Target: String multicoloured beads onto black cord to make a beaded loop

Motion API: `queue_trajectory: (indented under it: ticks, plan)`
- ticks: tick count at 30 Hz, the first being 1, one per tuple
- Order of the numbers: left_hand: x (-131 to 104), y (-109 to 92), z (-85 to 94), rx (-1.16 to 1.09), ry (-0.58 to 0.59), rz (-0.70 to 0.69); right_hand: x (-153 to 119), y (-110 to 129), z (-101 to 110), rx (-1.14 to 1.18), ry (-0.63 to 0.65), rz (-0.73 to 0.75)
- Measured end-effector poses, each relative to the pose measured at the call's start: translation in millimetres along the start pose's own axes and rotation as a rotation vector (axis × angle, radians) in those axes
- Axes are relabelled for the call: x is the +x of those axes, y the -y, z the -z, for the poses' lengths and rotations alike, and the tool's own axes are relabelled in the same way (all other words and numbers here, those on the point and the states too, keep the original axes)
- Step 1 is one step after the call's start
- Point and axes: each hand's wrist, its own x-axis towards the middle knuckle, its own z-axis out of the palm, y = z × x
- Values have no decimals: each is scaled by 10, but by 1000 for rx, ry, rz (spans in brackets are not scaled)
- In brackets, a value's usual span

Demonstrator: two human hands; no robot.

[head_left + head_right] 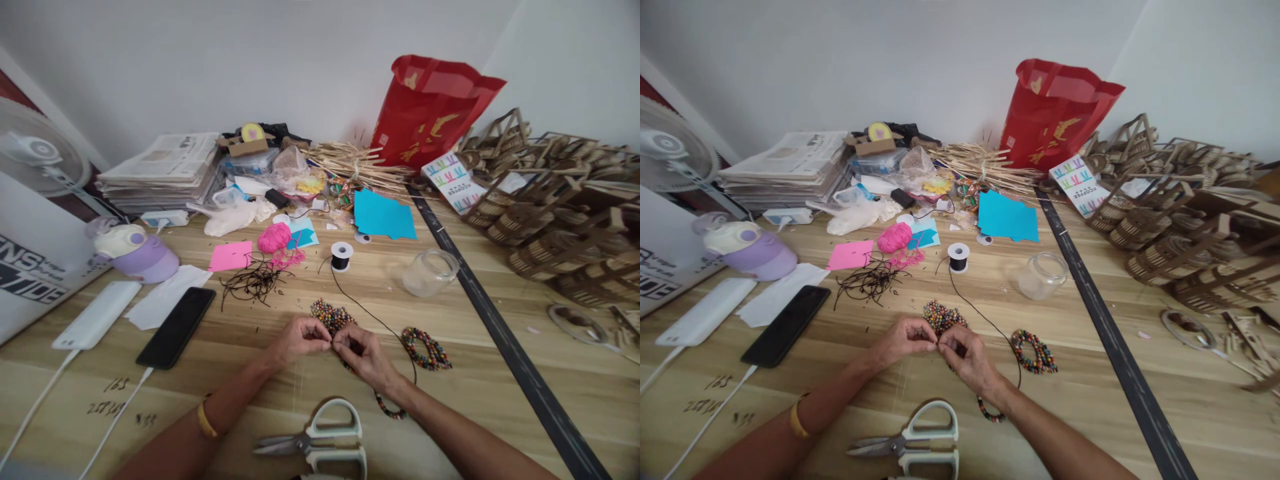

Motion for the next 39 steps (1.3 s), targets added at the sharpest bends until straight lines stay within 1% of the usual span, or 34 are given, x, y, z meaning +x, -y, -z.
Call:
queue_trajectory:
  ticks: [9, 17, 28, 39]
  plan:
    - [4, 4, 8, 22, -11, -1, 1, -16, -6, 18, 2, -17]
    - [10, 22, 8, 16, -6, 0, -1, -32, -28, 134, 1, -72]
    - [-15, -24, 4, 33, -5, 13, -1, -53, -14, 82, 9, -57]
    - [-10, -6, 5, 41, 4, 5, -5, -36, -7, 67, 37, -59]
